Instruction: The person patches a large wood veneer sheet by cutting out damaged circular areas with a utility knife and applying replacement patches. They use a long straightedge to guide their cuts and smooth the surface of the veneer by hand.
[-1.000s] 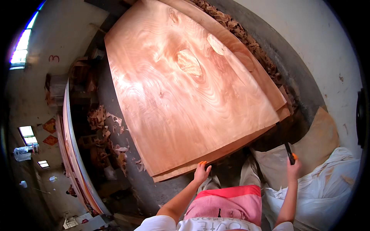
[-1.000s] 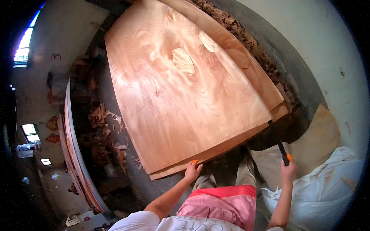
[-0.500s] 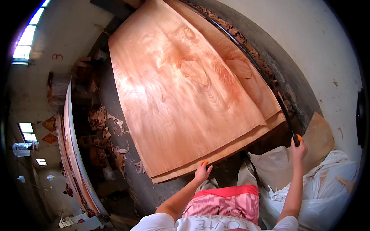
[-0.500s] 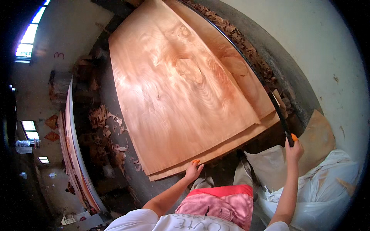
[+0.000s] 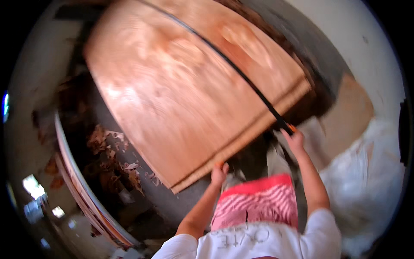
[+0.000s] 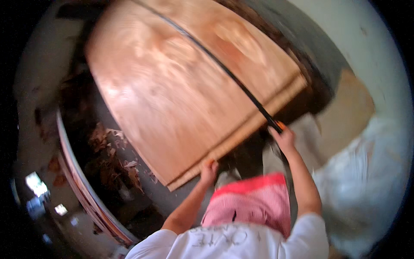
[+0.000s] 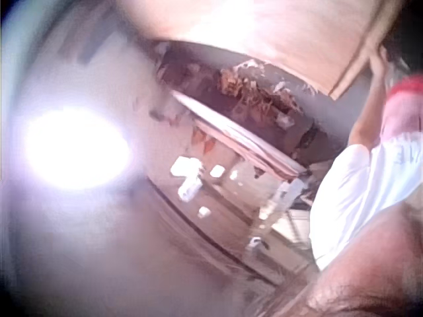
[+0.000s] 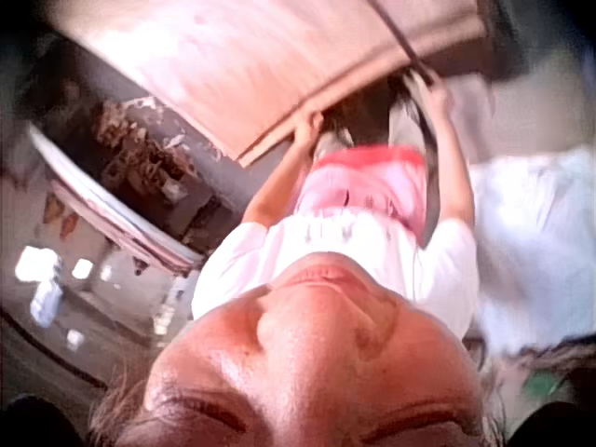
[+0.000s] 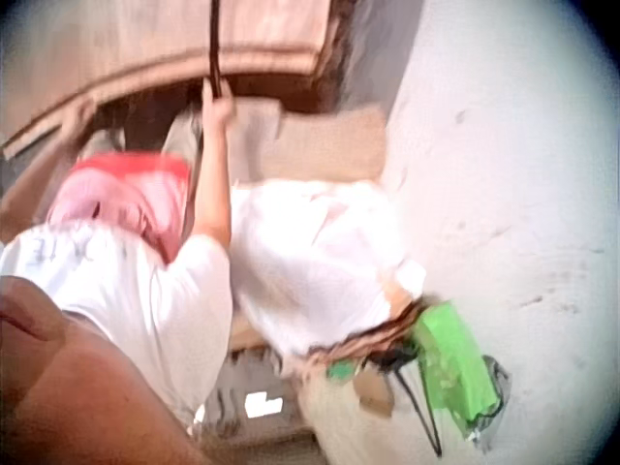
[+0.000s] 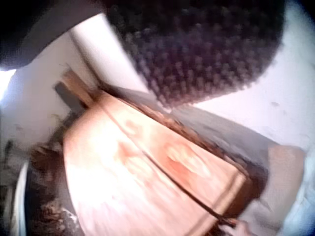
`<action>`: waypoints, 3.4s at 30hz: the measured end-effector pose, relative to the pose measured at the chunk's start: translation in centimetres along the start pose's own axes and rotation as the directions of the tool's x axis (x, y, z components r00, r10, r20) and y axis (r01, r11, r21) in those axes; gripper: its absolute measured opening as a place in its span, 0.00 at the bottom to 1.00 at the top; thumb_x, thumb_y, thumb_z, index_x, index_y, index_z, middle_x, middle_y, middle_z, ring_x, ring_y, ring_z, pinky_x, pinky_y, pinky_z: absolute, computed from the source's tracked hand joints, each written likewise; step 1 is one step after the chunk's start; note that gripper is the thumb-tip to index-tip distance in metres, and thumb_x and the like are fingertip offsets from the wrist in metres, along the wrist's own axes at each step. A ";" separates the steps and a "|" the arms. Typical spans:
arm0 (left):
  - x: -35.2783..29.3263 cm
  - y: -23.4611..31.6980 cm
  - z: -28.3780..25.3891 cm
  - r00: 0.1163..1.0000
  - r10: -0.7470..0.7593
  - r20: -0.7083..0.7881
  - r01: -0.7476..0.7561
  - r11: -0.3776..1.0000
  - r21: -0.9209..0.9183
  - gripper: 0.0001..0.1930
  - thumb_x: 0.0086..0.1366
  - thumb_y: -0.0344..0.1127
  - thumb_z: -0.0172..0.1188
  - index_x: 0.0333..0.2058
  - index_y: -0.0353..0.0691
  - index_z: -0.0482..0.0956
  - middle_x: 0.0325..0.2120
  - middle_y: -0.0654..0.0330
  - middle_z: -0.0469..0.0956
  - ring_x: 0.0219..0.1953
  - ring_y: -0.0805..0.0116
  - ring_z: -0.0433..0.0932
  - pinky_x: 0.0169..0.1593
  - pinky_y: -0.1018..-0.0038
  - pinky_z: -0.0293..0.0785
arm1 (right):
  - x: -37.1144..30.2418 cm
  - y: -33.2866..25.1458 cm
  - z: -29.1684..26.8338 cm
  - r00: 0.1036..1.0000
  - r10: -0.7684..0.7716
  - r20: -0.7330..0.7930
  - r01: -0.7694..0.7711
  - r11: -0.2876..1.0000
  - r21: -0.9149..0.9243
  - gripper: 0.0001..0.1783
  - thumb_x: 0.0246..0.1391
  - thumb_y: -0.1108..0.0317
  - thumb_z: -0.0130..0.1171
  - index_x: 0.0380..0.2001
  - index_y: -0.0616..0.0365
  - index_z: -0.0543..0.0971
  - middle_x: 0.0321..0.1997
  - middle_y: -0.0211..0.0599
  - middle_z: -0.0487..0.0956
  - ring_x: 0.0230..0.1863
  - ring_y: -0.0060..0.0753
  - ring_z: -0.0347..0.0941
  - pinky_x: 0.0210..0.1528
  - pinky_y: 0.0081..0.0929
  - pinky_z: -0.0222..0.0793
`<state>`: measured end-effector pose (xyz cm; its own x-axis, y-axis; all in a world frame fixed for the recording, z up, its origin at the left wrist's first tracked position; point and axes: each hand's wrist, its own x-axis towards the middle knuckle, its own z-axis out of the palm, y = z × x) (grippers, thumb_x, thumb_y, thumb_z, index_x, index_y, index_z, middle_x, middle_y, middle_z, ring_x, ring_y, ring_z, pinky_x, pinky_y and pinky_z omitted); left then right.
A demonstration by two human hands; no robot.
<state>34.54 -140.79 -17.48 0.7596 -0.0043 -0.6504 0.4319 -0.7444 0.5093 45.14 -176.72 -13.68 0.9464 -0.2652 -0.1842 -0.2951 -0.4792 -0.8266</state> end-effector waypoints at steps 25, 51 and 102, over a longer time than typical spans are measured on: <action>13.0 -16.8 4.8 0.625 -0.675 0.392 0.209 -0.340 -0.917 0.33 0.62 0.52 0.46 0.53 0.31 0.49 0.46 0.43 0.62 0.48 0.52 0.67 0.52 0.62 0.68 | 8.2 18.1 23.2 0.605 0.750 -0.266 -0.548 0.635 0.545 0.14 0.54 0.60 0.51 0.31 0.61 0.73 0.18 0.32 0.73 0.17 0.22 0.67 0.17 0.21 0.57; 16.3 -19.3 2.4 0.465 -0.663 0.587 0.151 -0.594 -0.790 0.39 0.59 0.50 0.46 0.55 0.24 0.42 0.52 0.35 0.54 0.54 0.40 0.58 0.53 0.53 0.64 | 9.4 20.8 25.9 0.723 0.682 -0.110 -0.556 0.669 0.492 0.20 0.45 0.50 0.56 0.23 0.58 0.75 0.18 0.39 0.73 0.22 0.36 0.69 0.26 0.33 0.62; -49.7 -45.1 -7.4 0.950 -0.310 -0.029 0.299 0.936 -0.186 0.20 0.53 0.50 0.52 0.35 0.40 0.78 0.32 0.51 0.77 0.36 0.55 0.76 0.39 0.63 0.71 | -44.8 -25.0 15.1 0.895 0.062 0.441 -0.156 0.971 0.181 0.08 0.49 0.69 0.54 0.26 0.56 0.65 0.10 0.26 0.63 0.07 0.18 0.58 0.07 0.17 0.55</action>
<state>-19.05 -102.08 -3.96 0.6024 0.2460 -0.7593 0.7220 -0.5734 0.3871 12.07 -140.23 7.18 0.8870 0.1022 -0.4504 -0.4104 -0.2728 -0.8701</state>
